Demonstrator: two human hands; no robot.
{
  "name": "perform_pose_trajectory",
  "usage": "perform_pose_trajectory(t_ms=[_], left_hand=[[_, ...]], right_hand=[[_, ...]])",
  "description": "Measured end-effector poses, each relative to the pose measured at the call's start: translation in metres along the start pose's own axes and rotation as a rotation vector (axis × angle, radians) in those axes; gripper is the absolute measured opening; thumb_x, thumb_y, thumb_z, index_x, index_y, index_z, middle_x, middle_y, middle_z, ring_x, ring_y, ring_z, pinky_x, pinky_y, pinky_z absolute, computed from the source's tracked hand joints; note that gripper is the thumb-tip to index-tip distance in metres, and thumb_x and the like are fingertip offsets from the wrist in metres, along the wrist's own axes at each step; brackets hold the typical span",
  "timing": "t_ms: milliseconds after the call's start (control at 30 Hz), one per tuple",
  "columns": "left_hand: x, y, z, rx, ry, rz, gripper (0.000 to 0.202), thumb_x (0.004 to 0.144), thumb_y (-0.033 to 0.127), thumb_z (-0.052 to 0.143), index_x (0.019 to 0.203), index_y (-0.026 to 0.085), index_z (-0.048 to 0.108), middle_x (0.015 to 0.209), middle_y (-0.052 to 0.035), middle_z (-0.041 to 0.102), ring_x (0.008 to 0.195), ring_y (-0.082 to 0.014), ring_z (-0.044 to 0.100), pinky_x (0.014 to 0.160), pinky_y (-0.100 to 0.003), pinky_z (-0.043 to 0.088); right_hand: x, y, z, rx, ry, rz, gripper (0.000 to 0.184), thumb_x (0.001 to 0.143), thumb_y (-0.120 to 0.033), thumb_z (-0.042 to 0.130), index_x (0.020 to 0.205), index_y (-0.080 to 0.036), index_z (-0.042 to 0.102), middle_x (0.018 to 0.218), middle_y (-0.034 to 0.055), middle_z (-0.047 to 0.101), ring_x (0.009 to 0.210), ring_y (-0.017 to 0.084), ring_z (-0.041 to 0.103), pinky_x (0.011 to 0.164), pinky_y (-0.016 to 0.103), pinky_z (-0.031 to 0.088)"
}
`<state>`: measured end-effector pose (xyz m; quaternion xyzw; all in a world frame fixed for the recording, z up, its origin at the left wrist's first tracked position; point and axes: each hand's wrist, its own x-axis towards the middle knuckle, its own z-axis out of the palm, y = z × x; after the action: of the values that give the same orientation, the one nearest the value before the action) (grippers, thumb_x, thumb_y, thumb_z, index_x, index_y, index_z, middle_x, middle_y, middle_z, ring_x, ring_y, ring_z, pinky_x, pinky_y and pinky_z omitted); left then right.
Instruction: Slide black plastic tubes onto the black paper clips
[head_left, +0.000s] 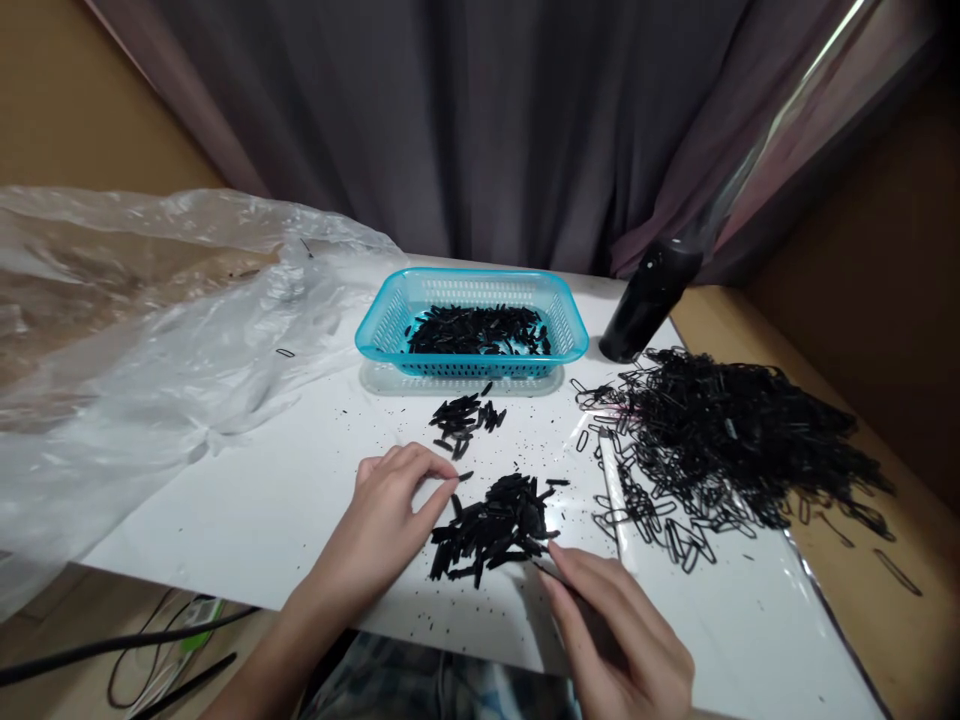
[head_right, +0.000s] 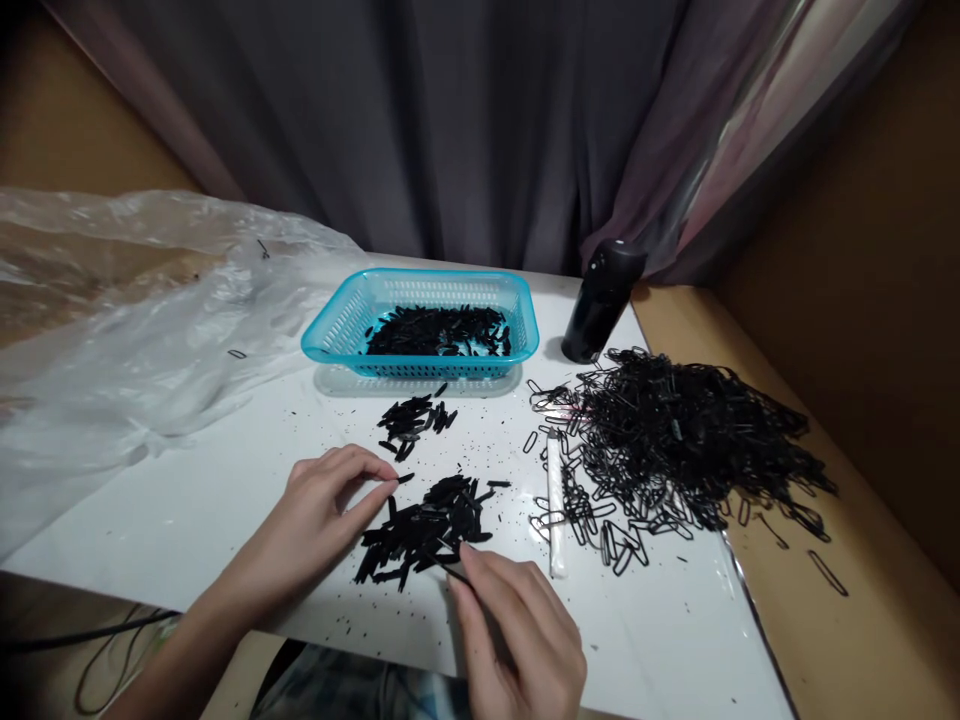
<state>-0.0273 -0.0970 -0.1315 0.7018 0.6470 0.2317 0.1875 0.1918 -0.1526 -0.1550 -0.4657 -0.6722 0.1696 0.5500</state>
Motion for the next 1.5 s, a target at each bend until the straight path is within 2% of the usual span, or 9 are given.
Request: perform_pose_trajectory(t_ms=[133, 267, 400, 900, 1000, 1300, 1400, 1500], left_hand=[[-0.002, 0.004, -0.004, -0.054, 0.044, 0.011, 0.02, 0.096, 0.037, 0.056, 0.09, 0.025, 0.071, 0.09, -0.0015, 0.075, 0.085, -0.0235, 0.066, 0.089, -0.038, 0.041], [-0.011, 0.009, -0.005, -0.141, 0.102, 0.128, 0.011, 0.093, 0.031, 0.062, 0.09, 0.026, 0.072, 0.086, 0.0005, 0.076, 0.08, -0.0206, 0.067, 0.081, -0.032, 0.043], [-0.019, 0.016, -0.004, -0.193, 0.17, 0.211, 0.005, 0.09, 0.025, 0.068, 0.089, 0.027, 0.072, 0.086, 0.0021, 0.078, 0.08, -0.0194, 0.07, 0.082, -0.031, 0.045], [-0.023, 0.029, -0.01, -0.245, 0.241, 0.252, 0.006, 0.087, 0.022, 0.072, 0.086, 0.028, 0.072, 0.083, 0.0042, 0.079, 0.076, -0.0183, 0.071, 0.08, -0.031, 0.047], [-0.023, 0.03, -0.008, -0.298, 0.216, 0.209, 0.007, 0.087, 0.022, 0.072, 0.086, 0.029, 0.073, 0.082, 0.0049, 0.078, 0.077, -0.0172, 0.07, 0.079, -0.029, 0.048], [-0.026, 0.042, 0.007, -0.493, 0.077, -0.085, 0.015, 0.087, 0.032, 0.065, 0.077, 0.025, 0.073, 0.075, 0.0007, 0.076, 0.073, -0.0189, 0.07, 0.068, -0.026, 0.053], [-0.026, 0.047, 0.01, -0.545, 0.013, -0.109, 0.016, 0.087, 0.033, 0.064, 0.076, 0.024, 0.073, 0.072, 0.0012, 0.075, 0.07, -0.018, 0.07, 0.066, -0.025, 0.053], [-0.027, 0.051, 0.013, -0.55, 0.022, -0.105, 0.014, 0.086, 0.031, 0.065, 0.076, 0.025, 0.073, 0.073, 0.0015, 0.074, 0.07, -0.0174, 0.068, 0.067, -0.025, 0.053]], right_hand=[[0.0, 0.001, 0.0, -0.007, 0.004, 0.008, 0.025, 0.09, -0.005, 0.063, 0.106, -0.021, 0.072, 0.093, 0.0038, 0.075, 0.082, 0.017, 0.073, 0.07, 0.027, 0.06], [0.0, 0.001, -0.001, -0.022, -0.019, -0.004, 0.024, 0.089, -0.005, 0.063, 0.106, -0.021, 0.071, 0.093, 0.0041, 0.075, 0.082, 0.017, 0.072, 0.069, 0.027, 0.06], [0.0, 0.001, -0.001, -0.023, -0.02, -0.014, 0.026, 0.089, -0.005, 0.063, 0.107, -0.021, 0.071, 0.093, 0.0038, 0.075, 0.082, 0.016, 0.072, 0.07, 0.027, 0.06], [0.003, 0.001, -0.002, -0.027, -0.028, -0.014, 0.022, 0.089, -0.008, 0.065, 0.106, -0.02, 0.072, 0.093, 0.0046, 0.077, 0.082, 0.016, 0.074, 0.071, 0.025, 0.061], [0.004, 0.001, -0.002, -0.026, -0.029, -0.016, 0.022, 0.089, -0.008, 0.064, 0.106, -0.02, 0.072, 0.093, 0.0043, 0.077, 0.082, 0.016, 0.074, 0.071, 0.025, 0.061], [0.009, -0.003, 0.001, -0.025, 0.02, -0.015, 0.021, 0.088, -0.008, 0.065, 0.103, -0.02, 0.073, 0.092, 0.0042, 0.077, 0.08, 0.016, 0.074, 0.071, 0.024, 0.062], [0.01, -0.005, 0.001, -0.037, 0.068, 0.023, 0.017, 0.088, -0.011, 0.067, 0.101, -0.019, 0.074, 0.09, 0.0049, 0.077, 0.079, 0.016, 0.074, 0.07, 0.022, 0.062], [0.01, -0.005, 0.001, -0.024, 0.06, 0.045, 0.017, 0.088, -0.011, 0.066, 0.102, -0.019, 0.074, 0.09, 0.0051, 0.076, 0.08, 0.015, 0.074, 0.072, 0.021, 0.062]])
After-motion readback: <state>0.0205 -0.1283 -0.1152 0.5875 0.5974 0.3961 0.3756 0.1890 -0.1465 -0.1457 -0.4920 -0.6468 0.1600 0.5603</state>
